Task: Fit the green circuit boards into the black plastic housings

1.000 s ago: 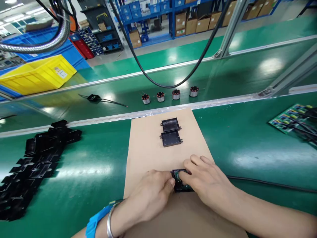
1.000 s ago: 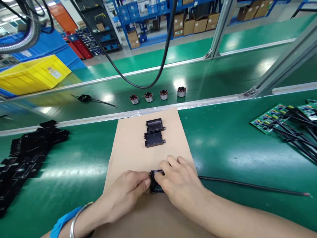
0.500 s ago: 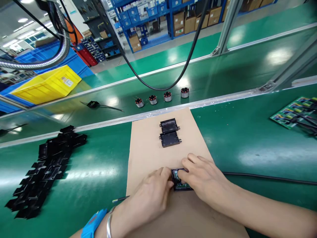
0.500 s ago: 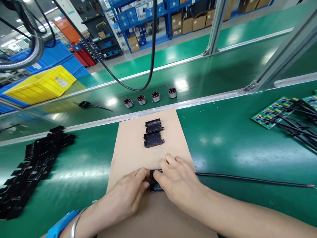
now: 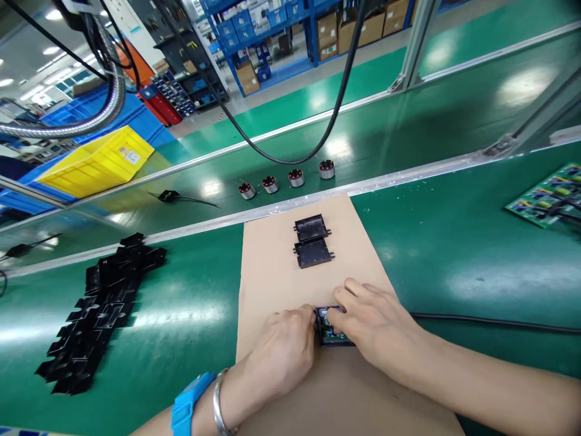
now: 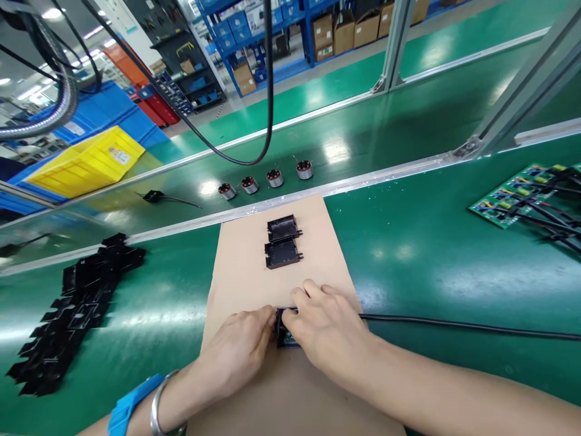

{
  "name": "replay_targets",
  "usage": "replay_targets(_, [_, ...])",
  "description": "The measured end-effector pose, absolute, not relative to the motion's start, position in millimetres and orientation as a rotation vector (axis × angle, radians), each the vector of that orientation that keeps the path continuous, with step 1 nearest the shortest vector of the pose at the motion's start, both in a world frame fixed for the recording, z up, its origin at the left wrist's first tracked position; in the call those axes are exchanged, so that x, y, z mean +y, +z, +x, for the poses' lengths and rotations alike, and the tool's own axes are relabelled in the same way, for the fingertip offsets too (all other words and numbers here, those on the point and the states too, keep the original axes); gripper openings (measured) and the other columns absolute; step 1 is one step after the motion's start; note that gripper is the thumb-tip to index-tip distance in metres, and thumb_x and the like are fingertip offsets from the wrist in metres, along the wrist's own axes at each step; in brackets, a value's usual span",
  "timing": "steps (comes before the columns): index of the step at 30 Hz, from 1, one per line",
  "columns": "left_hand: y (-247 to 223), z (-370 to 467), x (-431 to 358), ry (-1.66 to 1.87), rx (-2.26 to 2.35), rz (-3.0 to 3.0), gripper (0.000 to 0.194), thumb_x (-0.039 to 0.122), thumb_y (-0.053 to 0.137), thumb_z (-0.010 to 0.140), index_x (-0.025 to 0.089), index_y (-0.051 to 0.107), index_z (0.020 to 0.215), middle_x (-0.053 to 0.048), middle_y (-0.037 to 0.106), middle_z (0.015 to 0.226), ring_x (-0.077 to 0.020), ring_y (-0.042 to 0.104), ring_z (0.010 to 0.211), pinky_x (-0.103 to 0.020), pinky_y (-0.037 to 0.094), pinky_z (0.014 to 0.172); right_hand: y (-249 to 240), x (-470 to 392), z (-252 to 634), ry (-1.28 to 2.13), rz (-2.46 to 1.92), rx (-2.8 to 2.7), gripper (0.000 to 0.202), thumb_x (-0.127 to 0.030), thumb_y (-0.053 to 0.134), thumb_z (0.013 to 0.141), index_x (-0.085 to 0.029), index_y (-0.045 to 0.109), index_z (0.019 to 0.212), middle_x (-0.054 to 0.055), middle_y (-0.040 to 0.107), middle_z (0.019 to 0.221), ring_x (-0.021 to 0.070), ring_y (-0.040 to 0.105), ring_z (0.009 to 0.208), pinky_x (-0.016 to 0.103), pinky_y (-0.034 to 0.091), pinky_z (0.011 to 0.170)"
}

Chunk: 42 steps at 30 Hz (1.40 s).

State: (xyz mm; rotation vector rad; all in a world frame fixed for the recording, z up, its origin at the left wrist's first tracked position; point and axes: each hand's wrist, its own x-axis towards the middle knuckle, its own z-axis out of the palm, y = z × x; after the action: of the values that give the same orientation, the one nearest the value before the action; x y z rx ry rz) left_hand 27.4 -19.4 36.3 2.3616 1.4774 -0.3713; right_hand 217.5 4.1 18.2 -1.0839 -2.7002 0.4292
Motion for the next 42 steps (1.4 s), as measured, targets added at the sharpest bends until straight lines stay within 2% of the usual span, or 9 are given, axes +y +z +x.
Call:
replay_targets(7, [26.5, 43.0, -41.9, -0.637, 1.66, 2.612, 0.022, -0.001, 0.04, 0.081, 0.015, 0.051, 0.09, -0.008, 0.057, 0.075, -0.0205, 0.056, 0.061, -0.028, 0.043, 0.051, 14.8, 6.0, 218.4, 0.377, -1.049, -2.641, 0.017, -0.007, 0.065, 0.079, -0.019, 0.056, 0.07, 0.002, 0.052, 0.074, 0.0197, 0.041, 0.074, 0.033, 0.026, 0.06])
replay_targets(10, [25.2, 40.8, -41.4, -0.48, 1.69, 2.593, 0.02, 0.0, 0.04, 0.082, 0.017, 0.048, 0.089, -0.005, 0.054, 0.074, -0.019, 0.053, 0.06, -0.028, 0.043, 0.052, 17.0, 4.0, 216.6, 0.287, -1.017, -2.643, 0.018, -0.006, 0.064, 0.078, -0.018, 0.056, 0.068, 0.002, 0.052, 0.072, 0.02, 0.042, 0.075, 0.034, 0.028, 0.062])
replay_targets(13, [26.6, 33.0, -39.3, -0.237, 1.691, 2.501, 0.018, 0.004, 0.038, 0.087, 0.018, 0.047, 0.091, -0.004, 0.052, 0.08, -0.0188, 0.052, 0.065, -0.029, 0.044, 0.055, 18.8, -8.2, 209.3, 0.152, -1.011, -2.651, 0.012, -0.006, 0.061, 0.075, -0.017, 0.063, 0.078, 0.004, 0.055, 0.077, 0.0216, 0.042, 0.076, 0.036, 0.031, 0.066])
replay_targets(16, [24.3, 23.2, -38.4, 0.049, 1.561, 2.417, 0.016, 0.008, 0.037, 0.09, 0.019, 0.048, 0.094, -0.005, 0.053, 0.087, -0.0211, 0.051, 0.075, -0.034, 0.048, 0.065, 17.1, -24.5, 199.1, 0.059, -0.989, -2.698, 0.013, -0.014, 0.06, 0.076, -0.013, 0.068, 0.087, 0.01, 0.057, 0.083, 0.0253, 0.042, 0.08, 0.042, 0.033, 0.071])
replay_targets(19, [14.2, 14.7, -39.2, 0.24, 1.423, 2.392, 0.019, 0.004, 0.038, 0.088, 0.018, 0.05, 0.09, -0.006, 0.053, 0.086, -0.0216, 0.048, 0.077, -0.036, 0.048, 0.068, 14.1, -32.1, 192.5, 0.107, -0.99, -2.713, 0.013, -0.023, 0.059, 0.081, -0.013, 0.069, 0.08, 0.012, 0.057, 0.084, 0.0277, 0.042, 0.084, 0.045, 0.034, 0.076])
replay_targets(26, [-2.5, 7.3, -40.5, 0.306, 1.309, 2.531, 0.029, -0.007, 0.038, 0.075, 0.017, 0.052, 0.082, -0.006, 0.053, 0.084, -0.0217, 0.045, 0.075, -0.036, 0.046, 0.065, 11.4, -29.3, 195.5, 0.191, -1.073, -2.691, 0.023, -0.022, 0.058, 0.086, -0.007, 0.068, 0.1, 0.01, 0.056, 0.088, 0.0256, 0.044, 0.086, 0.042, 0.037, 0.078])
replay_targets(30, [3.0, 2.3, -38.5, 0.298, 1.324, 2.456, 0.027, -0.004, 0.039, 0.082, 0.017, 0.054, 0.087, -0.005, 0.054, 0.086, -0.0217, 0.047, 0.078, -0.038, 0.048, 0.07, 27.5, -19.9, 213.2, 0.404, -1.025, -2.709, 0.028, -0.03, 0.054, 0.091, -0.015, 0.063, 0.114, 0.01, 0.056, 0.098, 0.0261, 0.046, 0.091, 0.042, 0.039, 0.076])
replay_targets(34, [18.4, 4.8, -37.1, 0.421, 1.219, 2.471, 0.026, -0.001, 0.041, 0.084, 0.015, 0.054, 0.1, -0.008, 0.056, 0.099, -0.0222, 0.051, 0.088, -0.039, 0.048, 0.079, 40.0, -10.2, 246.0, 0.561, -1.104, -2.519, 0.03, -0.022, 0.047, 0.095, -0.02, 0.056, 0.123, 0.011, 0.053, 0.113, 0.0253, 0.046, 0.104, 0.042, 0.041, 0.087])
replay_targets(42, [12.7, 14.7, -32.9, 0.277, 0.908, 2.778, 0.038, 0.008, 0.042, 0.092, 0.015, 0.051, 0.128, -0.005, 0.059, 0.126, -0.022, 0.052, 0.112, -0.037, 0.046, 0.097, 18.3, -14.0, 266.7, 0.79, -1.388, -2.339, 0.015, -0.018, 0.046, 0.093, -0.018, 0.053, 0.106, 0.007, 0.061, 0.098, 0.0219, 0.057, 0.09, 0.037, 0.045, 0.078])
